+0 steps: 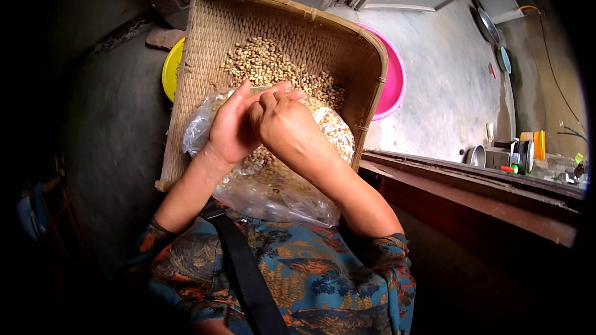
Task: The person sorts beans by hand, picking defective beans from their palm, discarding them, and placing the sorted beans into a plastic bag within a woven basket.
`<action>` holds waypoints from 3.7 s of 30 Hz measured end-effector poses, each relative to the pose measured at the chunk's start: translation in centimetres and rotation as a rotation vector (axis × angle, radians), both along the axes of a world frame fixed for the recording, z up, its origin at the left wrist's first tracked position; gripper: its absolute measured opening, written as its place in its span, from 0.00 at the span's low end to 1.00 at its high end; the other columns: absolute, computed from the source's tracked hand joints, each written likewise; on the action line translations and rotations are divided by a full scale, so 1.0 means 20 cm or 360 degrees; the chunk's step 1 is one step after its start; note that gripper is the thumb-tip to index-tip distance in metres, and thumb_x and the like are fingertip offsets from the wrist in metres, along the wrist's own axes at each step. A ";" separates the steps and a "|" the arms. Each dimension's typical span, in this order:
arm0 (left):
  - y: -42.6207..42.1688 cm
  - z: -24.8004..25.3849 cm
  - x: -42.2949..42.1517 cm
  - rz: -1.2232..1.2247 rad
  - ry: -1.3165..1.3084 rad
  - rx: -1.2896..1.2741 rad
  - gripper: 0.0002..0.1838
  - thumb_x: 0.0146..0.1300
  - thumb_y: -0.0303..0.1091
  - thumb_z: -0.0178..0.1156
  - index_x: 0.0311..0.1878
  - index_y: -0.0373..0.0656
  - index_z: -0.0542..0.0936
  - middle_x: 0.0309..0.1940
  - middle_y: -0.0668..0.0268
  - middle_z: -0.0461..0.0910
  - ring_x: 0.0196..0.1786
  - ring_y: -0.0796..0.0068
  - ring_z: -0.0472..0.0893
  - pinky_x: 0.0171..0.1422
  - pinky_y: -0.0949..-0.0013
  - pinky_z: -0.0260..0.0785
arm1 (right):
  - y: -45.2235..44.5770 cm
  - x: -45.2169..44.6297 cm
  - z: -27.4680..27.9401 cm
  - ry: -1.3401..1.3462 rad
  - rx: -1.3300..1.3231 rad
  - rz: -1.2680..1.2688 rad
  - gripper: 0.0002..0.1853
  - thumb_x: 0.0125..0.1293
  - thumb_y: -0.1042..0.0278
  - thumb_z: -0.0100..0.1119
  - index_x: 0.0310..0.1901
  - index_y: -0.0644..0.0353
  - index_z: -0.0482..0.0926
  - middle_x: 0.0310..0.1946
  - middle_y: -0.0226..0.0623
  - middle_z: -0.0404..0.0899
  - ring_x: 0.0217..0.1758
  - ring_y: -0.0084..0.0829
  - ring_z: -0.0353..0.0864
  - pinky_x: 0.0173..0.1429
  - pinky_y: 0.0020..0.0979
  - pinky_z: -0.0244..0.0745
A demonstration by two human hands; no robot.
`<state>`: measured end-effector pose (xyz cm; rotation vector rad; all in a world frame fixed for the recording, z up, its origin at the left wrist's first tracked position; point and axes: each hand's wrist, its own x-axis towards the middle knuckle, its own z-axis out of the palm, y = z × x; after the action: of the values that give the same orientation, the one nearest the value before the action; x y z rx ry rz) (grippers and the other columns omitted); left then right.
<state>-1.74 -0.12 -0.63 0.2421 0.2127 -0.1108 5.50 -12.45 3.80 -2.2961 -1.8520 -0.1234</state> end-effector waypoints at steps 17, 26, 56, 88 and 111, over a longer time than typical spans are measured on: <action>0.02 0.00 0.04 0.0106 -0.0140 -0.0228 0.42 0.76 0.61 0.36 0.72 0.26 0.58 0.71 0.43 0.63 0.75 0.51 0.62 0.79 0.51 0.53 | -0.29 0.16 0.09 0.0922 0.0801 -0.0555 0.17 0.55 0.88 0.64 0.46 0.61 0.83 0.38 0.34 0.83 0.37 0.26 0.82 0.43 0.26 0.79; -0.03 0.00 0.04 0.0066 -0.0015 0.0085 0.41 0.76 0.61 0.31 0.75 0.31 0.56 0.74 0.45 0.58 0.78 0.52 0.55 0.83 0.53 0.43 | -0.07 -0.07 -0.12 0.0643 0.0577 -0.0339 0.07 0.57 0.75 0.64 0.36 0.63 0.76 0.31 0.46 0.78 0.34 0.48 0.81 0.36 0.41 0.78; 0.14 0.22 -0.30 -0.0819 -0.0251 0.3375 0.10 0.67 0.35 0.59 0.37 0.36 0.78 0.35 0.52 0.80 0.37 0.52 0.81 0.42 0.56 0.72 | -0.32 0.03 0.14 0.0289 0.0855 -0.0543 0.10 0.56 0.85 0.64 0.39 0.65 0.77 0.32 0.42 0.79 0.36 0.42 0.79 0.41 0.36 0.73; 0.04 -0.08 -0.25 -0.0273 0.0328 0.0129 0.17 0.73 0.41 0.47 0.51 0.36 0.74 0.37 0.60 0.79 0.23 0.80 0.69 0.20 0.81 0.55 | -0.35 -0.09 0.02 0.0748 0.0753 -0.0212 0.10 0.55 0.79 0.66 0.37 0.63 0.76 0.47 0.45 0.77 0.50 0.48 0.77 0.53 0.43 0.73; 0.12 0.29 -0.20 -0.0174 -0.0051 -0.0109 0.18 0.78 0.42 0.43 0.38 0.40 0.74 0.34 0.61 0.78 0.21 0.79 0.71 0.15 0.78 0.55 | -0.27 0.02 0.08 0.1324 -0.0454 0.0318 0.06 0.55 0.73 0.64 0.35 0.61 0.81 0.29 0.42 0.81 0.35 0.44 0.82 0.41 0.39 0.78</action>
<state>-5.79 2.26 5.10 0.1869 0.1632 -0.2222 5.97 -17.86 5.49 -1.8298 -1.6605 1.0136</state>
